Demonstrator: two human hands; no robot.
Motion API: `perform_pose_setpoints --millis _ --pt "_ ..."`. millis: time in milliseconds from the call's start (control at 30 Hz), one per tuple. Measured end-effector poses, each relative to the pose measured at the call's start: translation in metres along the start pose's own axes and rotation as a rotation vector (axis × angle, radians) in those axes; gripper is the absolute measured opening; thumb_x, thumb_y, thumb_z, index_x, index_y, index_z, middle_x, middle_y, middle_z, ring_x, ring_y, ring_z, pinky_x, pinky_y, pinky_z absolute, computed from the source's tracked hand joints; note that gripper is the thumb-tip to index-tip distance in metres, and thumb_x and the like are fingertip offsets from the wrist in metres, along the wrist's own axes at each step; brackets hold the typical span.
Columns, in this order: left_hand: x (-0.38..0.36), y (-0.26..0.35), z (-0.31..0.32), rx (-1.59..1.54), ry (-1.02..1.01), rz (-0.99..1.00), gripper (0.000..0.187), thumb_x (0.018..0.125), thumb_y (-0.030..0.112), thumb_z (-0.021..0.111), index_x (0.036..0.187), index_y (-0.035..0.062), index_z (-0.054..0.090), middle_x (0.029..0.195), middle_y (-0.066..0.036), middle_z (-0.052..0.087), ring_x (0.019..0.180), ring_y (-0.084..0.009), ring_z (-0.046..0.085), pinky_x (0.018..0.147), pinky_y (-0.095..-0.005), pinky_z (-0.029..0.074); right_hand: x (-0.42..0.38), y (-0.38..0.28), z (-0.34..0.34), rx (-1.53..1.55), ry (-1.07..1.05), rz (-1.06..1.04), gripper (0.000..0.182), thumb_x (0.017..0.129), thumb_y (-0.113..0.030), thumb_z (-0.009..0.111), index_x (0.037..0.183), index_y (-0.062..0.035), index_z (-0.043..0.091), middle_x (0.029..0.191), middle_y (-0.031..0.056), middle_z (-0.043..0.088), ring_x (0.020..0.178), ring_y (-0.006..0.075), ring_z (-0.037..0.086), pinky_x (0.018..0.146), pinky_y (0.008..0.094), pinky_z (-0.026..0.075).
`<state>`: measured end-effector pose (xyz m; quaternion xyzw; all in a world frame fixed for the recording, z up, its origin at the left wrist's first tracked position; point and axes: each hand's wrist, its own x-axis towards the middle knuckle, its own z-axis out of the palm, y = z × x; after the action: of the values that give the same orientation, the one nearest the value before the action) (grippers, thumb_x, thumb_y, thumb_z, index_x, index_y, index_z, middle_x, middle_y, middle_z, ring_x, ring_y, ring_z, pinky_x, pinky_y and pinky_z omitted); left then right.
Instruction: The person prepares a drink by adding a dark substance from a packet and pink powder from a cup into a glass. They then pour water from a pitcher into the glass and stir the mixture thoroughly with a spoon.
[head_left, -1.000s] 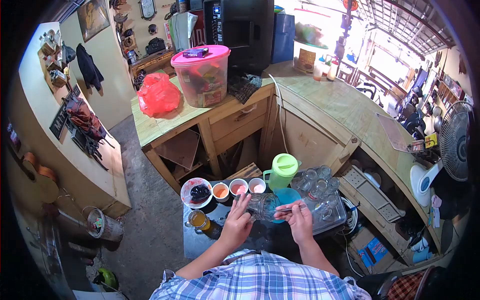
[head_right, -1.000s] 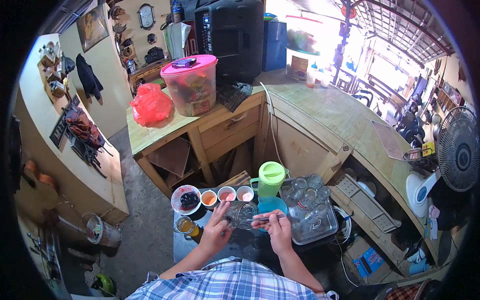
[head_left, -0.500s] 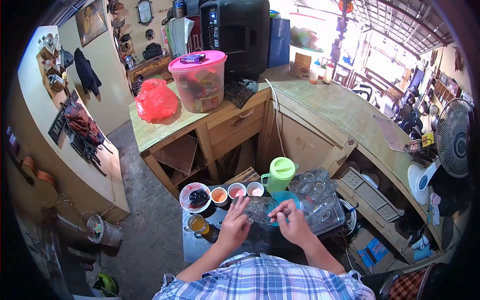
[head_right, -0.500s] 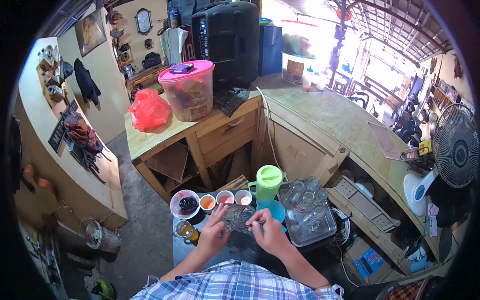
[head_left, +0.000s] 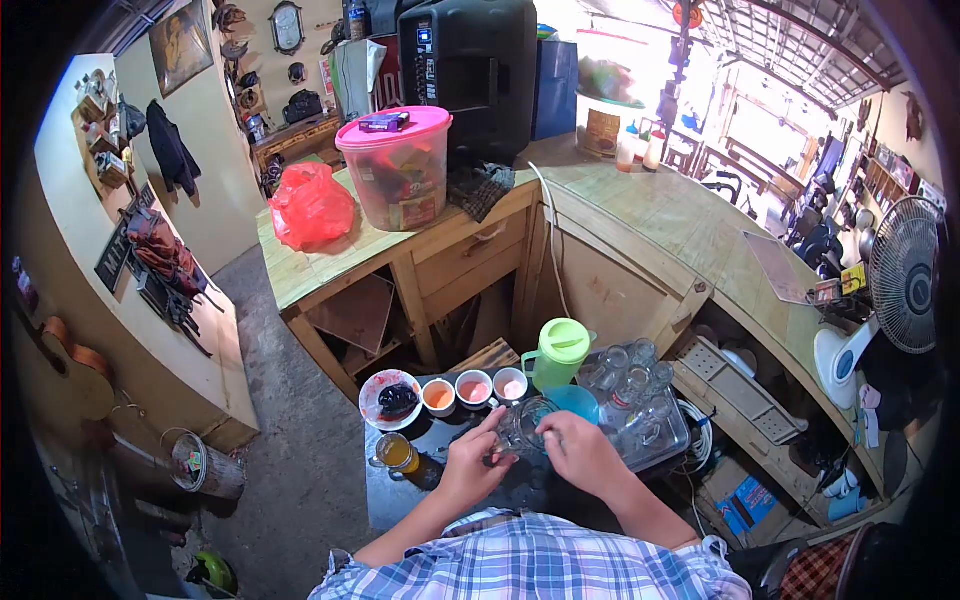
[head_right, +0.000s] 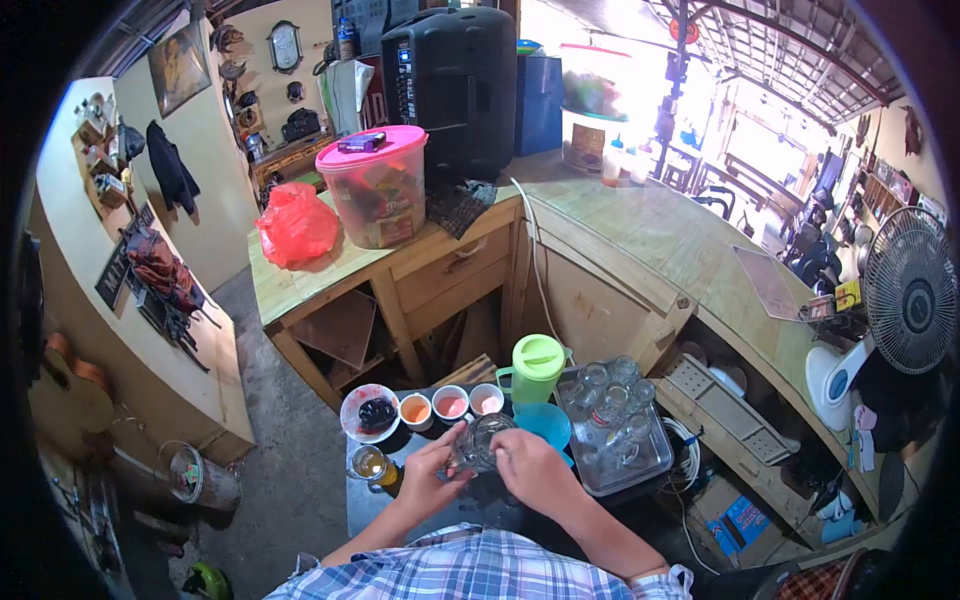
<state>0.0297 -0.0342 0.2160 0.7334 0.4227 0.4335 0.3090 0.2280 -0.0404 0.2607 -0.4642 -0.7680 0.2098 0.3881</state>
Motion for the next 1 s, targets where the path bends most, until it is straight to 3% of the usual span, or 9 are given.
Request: perform_pose_setpoints --millis 200,267,367,400,500,700,800,900,1000 --pt "0.004 0.004 -0.010 -0.093 -0.075 -0.007 0.044 0.064 0.004 0.078 0.060 0.0047 0.034 0.129 -0.023 0.055 0.090 -0.0298 0.067 0.071 -0.0312 0.052 0.019 -0.031 -0.038 -0.199 0.117 -0.170 0.010 0.077 -0.005 0.064 0.086 -0.0076 0.062 0.085 0.0097 0.061 0.086 0.0286 0.059 0.081 0.0407 0.044" --pt "0.005 0.006 -0.010 -0.143 -0.095 0.041 0.025 0.065 0.004 0.077 0.069 0.0013 0.053 0.124 -0.019 0.060 0.091 -0.0224 0.067 0.076 -0.0299 0.051 0.018 -0.022 -0.030 -0.227 -0.033 -0.220 0.012 0.073 -0.006 0.067 0.084 -0.0114 0.066 0.082 0.0059 0.062 0.090 0.0265 0.057 0.085 0.0390 0.040" --pt "0.006 0.013 -0.018 -0.255 -0.168 -0.166 0.028 0.063 0.004 0.080 0.074 -0.0030 0.054 0.120 -0.018 0.062 0.101 -0.0175 0.063 0.084 -0.0312 0.051 0.026 -0.032 -0.060 -0.201 0.068 -0.259 0.012 0.072 -0.006 0.068 0.083 -0.0122 0.067 0.083 0.0037 0.064 0.090 0.0260 0.056 0.083 0.0377 0.040" --pt "0.006 0.011 -0.021 -0.268 -0.185 -0.120 0.033 0.066 0.002 0.079 0.095 -0.0047 0.064 0.118 -0.015 0.063 0.104 -0.0165 0.060 0.085 -0.0310 0.050 0.026 -0.032 -0.071 -0.210 0.093 -0.257 0.014 0.072 -0.006 0.069 0.085 -0.0122 0.068 0.084 0.0021 0.065 0.090 0.0250 0.057 0.084 0.0379 0.040" --pt "0.004 0.011 -0.015 -0.704 -0.157 -0.266 0.044 0.069 -0.001 0.077 0.111 -0.0018 0.064 0.123 -0.014 0.061 0.107 -0.0161 0.059 0.086 -0.0305 0.050 0.032 -0.026 -0.057 -0.115 -0.049 -0.320 0.018 0.066 -0.004 0.072 0.083 -0.0101 0.069 0.082 0.0027 0.065 0.085 0.0247 0.057 0.081 0.0361 0.043" --pt "0.009 0.015 -0.023 -0.830 -0.290 -0.262 0.031 0.070 -0.003 0.076 0.099 -0.0004 0.065 0.118 -0.010 0.062 0.099 -0.0087 0.057 0.080 -0.0241 0.049 0.039 -0.035 -0.084 0.034 0.095 -0.229 0.008 0.069 -0.005 0.073 0.077 -0.0081 0.071 0.075 0.0033 0.065 0.082 0.0232 0.057 0.076 0.0331 0.046" --pt "0.012 0.009 -0.025 -1.021 -0.342 -0.246 0.022 0.069 -0.002 0.077 0.084 0.0011 0.062 0.109 -0.007 0.063 0.092 -0.0092 0.058 0.083 -0.0273 0.049 0.044 -0.036 -0.065 0.152 -0.190 -0.371 0.019 0.062 -0.002 0.073 0.080 -0.0063 0.073 0.074 0.0037 0.067 0.075 0.0217 0.056 0.073 0.0324 0.045" --pt "0.013 0.019 -0.028 -0.989 -0.301 -0.263 0.021 0.070 -0.002 0.076 0.076 0.0030 0.057 0.105 -0.007 0.062 0.090 -0.0102 0.059 0.082 -0.0275 0.050 0.042 -0.036 -0.093 0.254 -0.068 -0.294 0.016 0.071 -0.003 0.074 0.086 -0.0089 0.072 0.088 0.0019 0.069 0.088 0.0216 0.058 0.084 0.0343 0.044" --pt "0.012 0.010 -0.025 -1.063 -0.326 -0.291 0.026 0.068 -0.002 0.078 0.071 0.0048 0.053 0.108 -0.009 0.063 0.092 -0.0119 0.059 0.084 -0.0290 0.049 0.047 -0.045 -0.079 0.238 -0.110 -0.364 0.018 0.068 -0.001 0.073 0.085 -0.0081 0.072 0.084 0.0019 0.069 0.084 0.0208 0.060 0.084 0.0345 0.044"
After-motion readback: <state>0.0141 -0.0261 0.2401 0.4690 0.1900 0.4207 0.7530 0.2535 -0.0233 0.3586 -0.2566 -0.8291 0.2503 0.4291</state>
